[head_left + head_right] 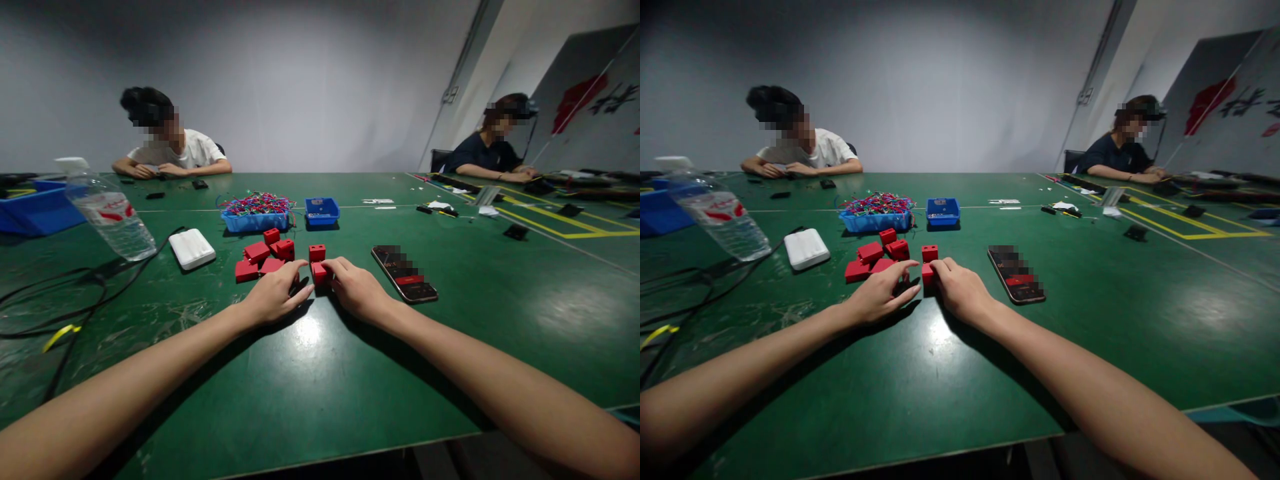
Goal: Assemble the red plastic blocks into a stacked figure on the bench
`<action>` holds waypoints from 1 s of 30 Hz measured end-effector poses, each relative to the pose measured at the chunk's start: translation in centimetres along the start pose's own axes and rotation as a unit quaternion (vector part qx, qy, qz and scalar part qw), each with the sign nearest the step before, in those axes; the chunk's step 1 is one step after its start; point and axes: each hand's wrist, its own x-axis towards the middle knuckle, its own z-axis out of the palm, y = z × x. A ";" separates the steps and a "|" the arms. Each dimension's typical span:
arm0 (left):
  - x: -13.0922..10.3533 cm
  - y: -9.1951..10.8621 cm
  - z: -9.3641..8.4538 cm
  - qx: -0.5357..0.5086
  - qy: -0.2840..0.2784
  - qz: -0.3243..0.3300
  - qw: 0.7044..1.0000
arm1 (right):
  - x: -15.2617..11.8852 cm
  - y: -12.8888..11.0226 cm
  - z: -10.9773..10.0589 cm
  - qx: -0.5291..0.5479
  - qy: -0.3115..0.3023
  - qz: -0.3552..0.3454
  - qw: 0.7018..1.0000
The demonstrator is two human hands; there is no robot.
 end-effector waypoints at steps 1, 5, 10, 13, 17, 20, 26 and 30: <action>0.1 0.0 0.1 0.014 -0.007 0.009 1.000 | 0.1 -0.1 0.1 0.003 0.004 0.000 1.000; 1.3 0.2 0.5 0.065 -0.048 0.017 0.997 | 0.4 -0.2 0.8 0.020 0.021 -0.009 1.000; 2.9 0.4 1.3 0.045 -0.051 0.013 0.998 | 0.5 0.2 1.3 0.046 0.048 -0.017 0.998; 2.9 0.3 1.4 0.018 -0.024 0.028 0.999 | 0.6 0.5 1.3 0.077 0.062 -0.024 0.995; 2.5 0.1 1.4 -0.003 0.009 0.040 0.999 | 0.7 0.6 1.6 0.130 0.087 -0.040 0.987; 2.4 -0.2 1.7 -0.024 0.033 0.034 0.999 | 0.9 0.6 1.9 0.198 0.119 -0.042 0.972; 2.4 -0.4 1.9 -0.022 0.065 0.049 0.996 | 2.0 0.9 2.4 0.438 0.152 0.154 0.873; 2.3 -0.2 1.8 -0.018 0.062 0.080 0.995 | 2.6 1.6 2.2 0.561 0.089 0.206 0.797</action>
